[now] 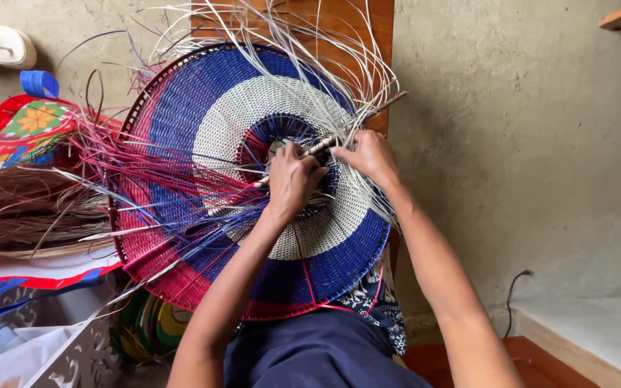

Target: Weaving a circular mat with colored fibers using a wooden guide

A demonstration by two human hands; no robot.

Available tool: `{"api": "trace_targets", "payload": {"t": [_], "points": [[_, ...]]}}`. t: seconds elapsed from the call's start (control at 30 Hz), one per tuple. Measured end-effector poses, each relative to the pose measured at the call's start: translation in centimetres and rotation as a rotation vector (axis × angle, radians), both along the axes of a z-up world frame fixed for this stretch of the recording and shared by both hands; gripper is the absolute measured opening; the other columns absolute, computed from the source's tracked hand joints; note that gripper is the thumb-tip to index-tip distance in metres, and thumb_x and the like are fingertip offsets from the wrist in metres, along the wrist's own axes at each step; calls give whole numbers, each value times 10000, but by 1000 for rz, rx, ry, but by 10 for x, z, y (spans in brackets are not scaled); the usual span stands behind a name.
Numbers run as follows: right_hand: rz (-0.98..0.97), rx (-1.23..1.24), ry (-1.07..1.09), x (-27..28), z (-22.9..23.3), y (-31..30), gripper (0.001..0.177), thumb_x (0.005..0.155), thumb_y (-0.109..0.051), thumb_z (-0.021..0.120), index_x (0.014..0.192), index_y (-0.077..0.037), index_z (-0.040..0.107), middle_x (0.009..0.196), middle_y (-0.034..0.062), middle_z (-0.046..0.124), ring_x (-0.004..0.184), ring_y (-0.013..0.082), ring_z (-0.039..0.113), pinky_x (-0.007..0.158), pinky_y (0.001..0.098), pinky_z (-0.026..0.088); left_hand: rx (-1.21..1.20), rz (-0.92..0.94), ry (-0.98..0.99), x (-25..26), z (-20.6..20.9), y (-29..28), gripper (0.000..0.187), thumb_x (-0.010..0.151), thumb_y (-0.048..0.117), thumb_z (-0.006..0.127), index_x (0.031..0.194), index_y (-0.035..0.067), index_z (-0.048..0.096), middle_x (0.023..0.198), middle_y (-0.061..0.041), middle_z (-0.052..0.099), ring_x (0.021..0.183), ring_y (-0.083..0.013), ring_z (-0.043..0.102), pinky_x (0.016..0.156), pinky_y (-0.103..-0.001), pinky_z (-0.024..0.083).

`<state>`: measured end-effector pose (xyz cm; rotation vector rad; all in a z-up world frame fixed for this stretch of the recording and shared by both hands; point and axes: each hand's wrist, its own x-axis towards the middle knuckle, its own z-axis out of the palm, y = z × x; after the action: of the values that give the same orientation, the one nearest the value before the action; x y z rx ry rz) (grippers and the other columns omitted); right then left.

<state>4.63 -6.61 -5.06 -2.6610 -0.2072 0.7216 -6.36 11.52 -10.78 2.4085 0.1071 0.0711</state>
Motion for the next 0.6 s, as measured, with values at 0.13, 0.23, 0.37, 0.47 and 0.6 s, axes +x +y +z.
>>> {"api": "trace_targets", "payload": {"t": [0.13,0.23,0.37,0.47,0.6], "points": [[-88,68,-124,2,21,-1,592,772,-529,868,1183,-158,658,1048,148,748,988,401,722,816,559,567,-56,-3,124,5,-29,-5,189,825,424,796,849,238,770,957,-42,603,849,-343,673,694,-462,551],[-204,136,-148,11,3,-13,1041,675,-671,911,1480,-180,470,843,59,691,844,259,721,736,468,567,-64,47,140,6,-40,-8,164,805,421,796,814,265,748,917,-13,642,814,-299,699,686,-437,568],[-40,126,-101,4,29,6,1116,631,-652,916,1488,-67,504,1184,216,598,1165,416,607,973,574,508,-28,15,81,-11,-2,-7,144,757,331,779,746,200,721,857,-61,637,754,-335,691,644,-479,567],[16,57,-132,-4,66,24,1145,647,-594,906,1537,-47,439,1418,293,558,1324,468,540,1073,603,464,-13,21,-31,-20,31,-3,116,760,237,738,724,139,687,830,-97,613,727,-349,673,628,-484,555],[155,-181,-80,-21,121,55,942,712,-628,822,1386,-11,589,1233,315,688,1190,504,638,983,640,504,60,56,-189,-32,52,-3,88,786,172,651,723,112,668,794,-91,603,671,-334,654,572,-456,539]]}}
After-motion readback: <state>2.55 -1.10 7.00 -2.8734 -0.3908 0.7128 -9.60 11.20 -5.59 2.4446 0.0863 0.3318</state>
